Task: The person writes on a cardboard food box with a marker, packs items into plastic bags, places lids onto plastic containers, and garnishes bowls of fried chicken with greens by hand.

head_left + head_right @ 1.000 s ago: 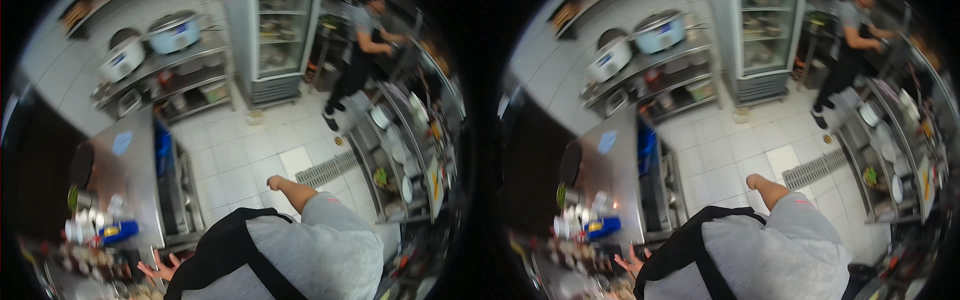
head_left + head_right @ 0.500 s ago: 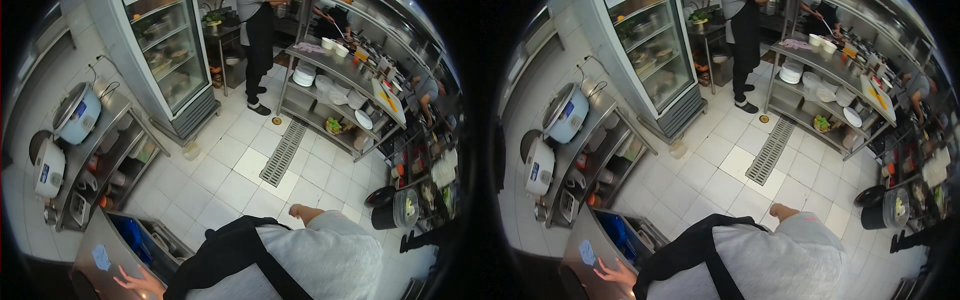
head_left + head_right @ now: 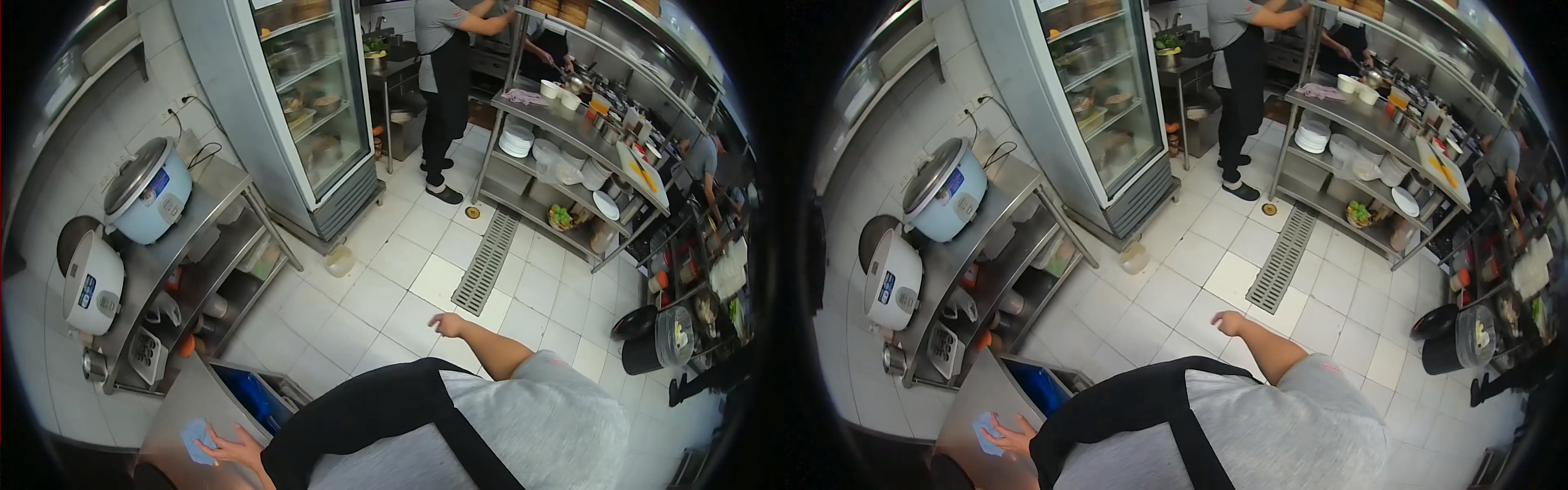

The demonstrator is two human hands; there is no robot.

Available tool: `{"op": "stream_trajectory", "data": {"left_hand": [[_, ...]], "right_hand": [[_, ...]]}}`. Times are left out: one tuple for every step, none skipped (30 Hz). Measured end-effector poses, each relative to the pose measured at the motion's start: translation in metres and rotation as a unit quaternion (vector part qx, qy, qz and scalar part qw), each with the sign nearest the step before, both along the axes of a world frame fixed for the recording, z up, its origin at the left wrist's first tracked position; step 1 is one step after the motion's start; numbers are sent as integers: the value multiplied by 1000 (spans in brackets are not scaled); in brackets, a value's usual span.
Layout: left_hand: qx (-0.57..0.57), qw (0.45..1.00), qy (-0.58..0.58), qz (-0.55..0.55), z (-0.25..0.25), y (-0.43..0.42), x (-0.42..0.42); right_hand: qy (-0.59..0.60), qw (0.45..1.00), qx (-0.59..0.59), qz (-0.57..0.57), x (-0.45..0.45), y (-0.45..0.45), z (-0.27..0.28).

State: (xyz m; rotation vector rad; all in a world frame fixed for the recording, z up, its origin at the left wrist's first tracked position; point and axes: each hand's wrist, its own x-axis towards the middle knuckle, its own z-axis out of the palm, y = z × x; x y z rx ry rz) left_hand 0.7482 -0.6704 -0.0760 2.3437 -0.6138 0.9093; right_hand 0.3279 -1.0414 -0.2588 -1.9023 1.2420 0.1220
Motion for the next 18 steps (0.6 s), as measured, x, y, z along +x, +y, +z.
{"op": "stream_trajectory", "data": {"left_hand": [[-6, 999, 0, -34, -4, -5, 2], [-13, 997, -1, -72, -7, -14, 0], [-21, 993, -3, -113, -9, -26, -2], [2, 991, 5, -137, -12, -41, -7], [25, 986, 13, -163, -17, -57, -15], [48, 980, 20, -190, -23, -74, -20], [15, 961, -3, -278, -30, -93, -23], [38, 952, 86, -291, -16, -108, -46], [52, 936, 81, -339, -5, -124, -58], [67, 917, 75, -386, 5, -139, -72], [66, 902, 82, -418, 15, -153, -89], [68, 886, 88, -451, 25, -167, -107], [71, 867, 94, -483, 34, -181, -130], [64, 845, 97, -521, 41, -194, -155], [58, 822, 99, -558, 49, -206, -184], [50, 797, 100, -594, 54, -217, -215], [56, 775, 96, -623, 57, -225, -248], [54, 756, 105, -644, 56, -227, -284]], "right_hand": [[-29, 1000, -5, -11, 16, 1, 17], [-35, 999, -34, 13, 25, 2, 20], [-41, 996, -65, 33, 29, 5, 21], [-45, 993, -97, 51, 31, 9, 22], [-46, 993, -95, 57, 28, 15, 21], [-45, 993, -94, 63, 22, 24, 22], [-57, 995, -74, 37, 11, 36, 23], [-48, 996, -69, 11, -3, 50, 24], [-43, 997, -62, -22, -23, 63, 19], [-38, 996, -54, -54, -47, 80, 13], [-18, 995, -54, -84, -74, 98, 6], [1, 992, -52, -114, -108, 119, -11], [19, 988, -49, -146, -144, 144, -23], [42, 984, -38, -171, -180, 172, -30], [63, 978, -28, -196, -216, 201, -35], [84, 972, -18, -220, -250, 229, -41], [84, 965, -14, -247, -283, 259, -49], [85, 956, -11, -280, -314, 292, -60]]}}
